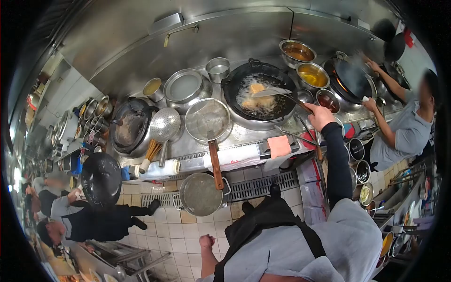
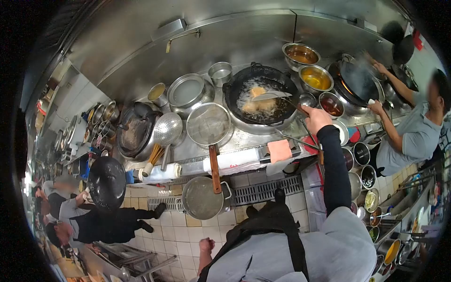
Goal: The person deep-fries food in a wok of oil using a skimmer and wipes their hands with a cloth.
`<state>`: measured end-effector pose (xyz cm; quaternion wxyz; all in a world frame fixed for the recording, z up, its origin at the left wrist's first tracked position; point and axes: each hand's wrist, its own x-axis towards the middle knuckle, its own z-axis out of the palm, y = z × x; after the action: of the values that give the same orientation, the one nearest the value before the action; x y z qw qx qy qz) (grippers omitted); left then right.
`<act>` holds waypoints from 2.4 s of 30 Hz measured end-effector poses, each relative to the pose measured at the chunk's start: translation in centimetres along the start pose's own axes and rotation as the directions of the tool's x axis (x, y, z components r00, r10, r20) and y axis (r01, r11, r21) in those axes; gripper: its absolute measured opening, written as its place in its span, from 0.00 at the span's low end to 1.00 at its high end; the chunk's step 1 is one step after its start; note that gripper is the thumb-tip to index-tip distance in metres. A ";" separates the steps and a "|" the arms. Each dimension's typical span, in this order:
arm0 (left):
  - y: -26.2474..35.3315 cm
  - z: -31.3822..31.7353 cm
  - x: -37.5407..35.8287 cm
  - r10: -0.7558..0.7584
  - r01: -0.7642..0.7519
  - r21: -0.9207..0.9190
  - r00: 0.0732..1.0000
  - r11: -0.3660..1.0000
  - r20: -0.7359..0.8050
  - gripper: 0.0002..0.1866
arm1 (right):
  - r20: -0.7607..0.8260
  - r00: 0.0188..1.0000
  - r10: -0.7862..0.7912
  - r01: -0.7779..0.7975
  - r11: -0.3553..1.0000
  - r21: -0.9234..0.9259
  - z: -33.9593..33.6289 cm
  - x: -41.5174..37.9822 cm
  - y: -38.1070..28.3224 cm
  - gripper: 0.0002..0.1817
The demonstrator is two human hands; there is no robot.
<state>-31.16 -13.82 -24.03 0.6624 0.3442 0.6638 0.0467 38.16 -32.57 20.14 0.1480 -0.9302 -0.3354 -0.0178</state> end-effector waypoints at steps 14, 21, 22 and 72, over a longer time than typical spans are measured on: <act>-1.7 4.7 -2.3 0.520 -0.808 0.582 0.538 0.093 0.663 0.14 | 0.018 1.000 0.009 -0.010 0.999 0.051 2.2 1.3 2.6 0.24; -9.2 6.1 2.7 0.365 -0.617 0.779 0.705 -0.109 0.609 0.17 | 0.019 0.999 -0.028 0.027 0.998 0.053 1.1 2.8 3.7 0.24; -8.5 6.7 2.5 0.340 -0.578 0.807 0.740 -0.122 0.581 0.17 | 0.028 0.999 -0.032 0.030 0.998 0.058 1.6 3.1 4.4 0.24; 0.7 13.8 -3.7 0.214 -0.330 0.477 0.935 0.815 0.282 0.09 | -0.005 0.997 0.074 -0.058 0.822 0.566 14.6 -2.6 0.3 0.28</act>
<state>-18.73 -20.62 -22.18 0.5996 0.6039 0.5197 -0.0761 35.34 -30.19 5.73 0.4216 -0.8554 -0.2914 0.0751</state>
